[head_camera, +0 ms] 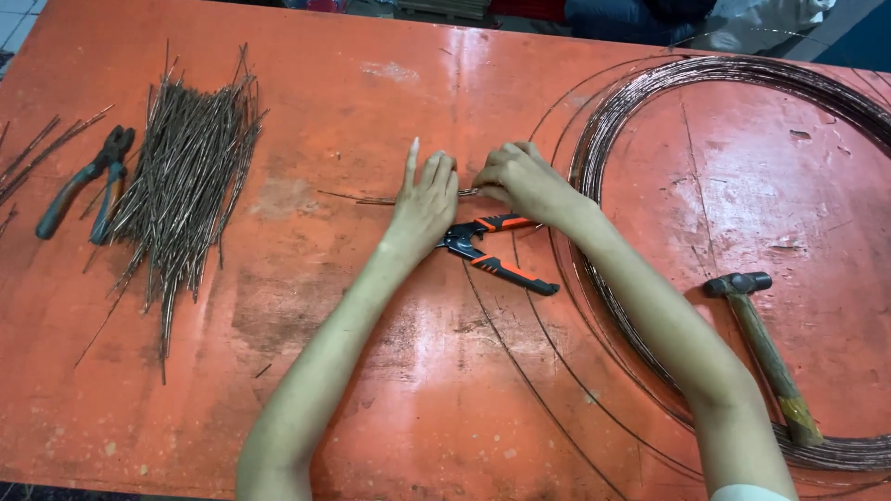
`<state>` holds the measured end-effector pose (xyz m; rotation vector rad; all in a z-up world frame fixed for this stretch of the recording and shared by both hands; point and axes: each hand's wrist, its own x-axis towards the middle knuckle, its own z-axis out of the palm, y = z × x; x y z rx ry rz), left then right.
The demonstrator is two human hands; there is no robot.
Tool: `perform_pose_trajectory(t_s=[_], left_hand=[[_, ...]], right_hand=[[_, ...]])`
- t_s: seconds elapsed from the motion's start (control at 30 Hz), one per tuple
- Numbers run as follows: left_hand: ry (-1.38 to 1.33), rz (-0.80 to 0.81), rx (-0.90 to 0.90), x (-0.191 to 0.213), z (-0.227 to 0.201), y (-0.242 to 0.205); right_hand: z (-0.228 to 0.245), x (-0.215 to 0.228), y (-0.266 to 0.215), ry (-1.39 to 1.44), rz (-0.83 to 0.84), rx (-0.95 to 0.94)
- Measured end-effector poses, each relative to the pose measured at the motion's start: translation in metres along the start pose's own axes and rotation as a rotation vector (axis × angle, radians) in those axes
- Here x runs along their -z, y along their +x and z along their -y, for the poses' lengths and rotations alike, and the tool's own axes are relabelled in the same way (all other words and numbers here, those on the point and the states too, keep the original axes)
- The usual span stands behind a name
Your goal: Cutting copper wire segments from a coil and twisting them together into bundles using pliers.
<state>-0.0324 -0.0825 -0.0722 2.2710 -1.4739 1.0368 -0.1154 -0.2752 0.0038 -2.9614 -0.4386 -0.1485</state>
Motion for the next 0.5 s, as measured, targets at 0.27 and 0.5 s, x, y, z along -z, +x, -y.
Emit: perform_pose_trajectory(t_s=[0.27, 0.5], left_hand=[[-0.069, 0.046, 0.093, 0.024, 0.001, 0.003], [-0.193, 0.188, 0.273, 0.083, 0.064, -0.026]], right_hand=[[-0.007, 0.0, -0.004, 0.082, 0.017, -0.032], [-0.041, 0.001, -0.025, 0.106, -0.091, -0.005]])
